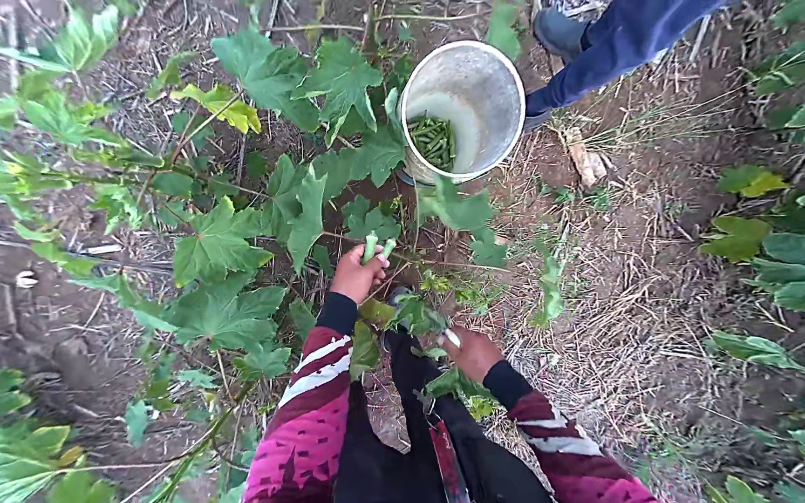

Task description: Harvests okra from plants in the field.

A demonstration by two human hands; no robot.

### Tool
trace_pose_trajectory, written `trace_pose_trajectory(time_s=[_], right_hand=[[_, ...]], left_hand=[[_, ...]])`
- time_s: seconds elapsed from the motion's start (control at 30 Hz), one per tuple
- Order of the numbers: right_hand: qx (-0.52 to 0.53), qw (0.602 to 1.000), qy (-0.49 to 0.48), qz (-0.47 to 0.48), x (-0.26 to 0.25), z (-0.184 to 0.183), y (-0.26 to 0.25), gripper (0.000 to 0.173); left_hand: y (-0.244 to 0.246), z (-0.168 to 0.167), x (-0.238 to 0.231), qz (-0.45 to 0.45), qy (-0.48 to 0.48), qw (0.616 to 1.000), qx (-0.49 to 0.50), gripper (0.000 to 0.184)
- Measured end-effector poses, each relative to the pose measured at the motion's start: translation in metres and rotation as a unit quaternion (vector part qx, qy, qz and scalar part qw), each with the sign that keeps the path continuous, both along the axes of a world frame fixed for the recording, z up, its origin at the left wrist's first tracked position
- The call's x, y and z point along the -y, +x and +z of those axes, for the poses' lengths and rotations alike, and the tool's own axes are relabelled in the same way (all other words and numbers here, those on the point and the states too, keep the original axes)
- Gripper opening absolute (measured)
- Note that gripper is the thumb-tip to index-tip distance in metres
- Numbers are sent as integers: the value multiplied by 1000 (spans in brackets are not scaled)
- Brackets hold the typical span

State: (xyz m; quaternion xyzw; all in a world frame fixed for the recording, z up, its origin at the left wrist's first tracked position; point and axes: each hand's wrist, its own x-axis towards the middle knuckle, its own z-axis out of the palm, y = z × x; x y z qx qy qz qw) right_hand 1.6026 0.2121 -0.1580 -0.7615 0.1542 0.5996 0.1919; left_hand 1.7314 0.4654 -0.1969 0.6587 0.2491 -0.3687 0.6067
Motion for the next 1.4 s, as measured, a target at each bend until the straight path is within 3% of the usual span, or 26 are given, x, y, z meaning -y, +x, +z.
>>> trace_pose_trajectory(time_s=[0.13, 0.2, 0.3, 0.4, 0.5, 0.67, 0.77, 0.83, 0.97, 1.13, 1.3, 1.4], right_hand=[[-45, 998, 30, -32, 14, 16, -41, 60], [-49, 996, 47, -55, 21, 21, -53, 59], [-45, 993, 63, -87, 28, 28, -61, 59], [-44, 990, 79, -110, 34, 30, -63, 60], [-47, 984, 95, -142, 35, 29, -67, 60], [-50, 978, 111, -171, 31, 31, -79, 61], [-56, 980, 114, -152, 18, 37, -76, 61], [-57, 984, 117, -121, 0, 41, -61, 59], [-71, 990, 95, -75, -43, 49, -28, 60], [-77, 992, 93, -36, -138, 51, 39, 57], [-99, 987, 126, 29, -274, 37, 122, 55], [-104, 980, 156, 60, -366, 28, 178, 57]], left_hand=[[77, 69, 54, 66, -67, 995, 42, 31], [117, 88, 81, 48, -52, 996, 59, 50], [148, 91, 101, 16, 25, 996, 86, 76], [131, 88, 91, 36, 62, 988, 140, 62], [76, 73, 46, 71, 71, 983, 153, 49], [-48, 30, -35, 134, 135, 982, -9, 36], [-104, 30, -65, 103, 155, 980, -76, 34], [-116, 35, -87, 115, 146, 976, -111, 35], [-91, 42, -132, 135, 120, 977, -112, 34], [-9, 63, -232, 191, 122, 973, 42, 29], [58, 57, -396, 433, 168, 875, 133, 27], [90, 31, -480, 462, 178, 864, 89, 30]])
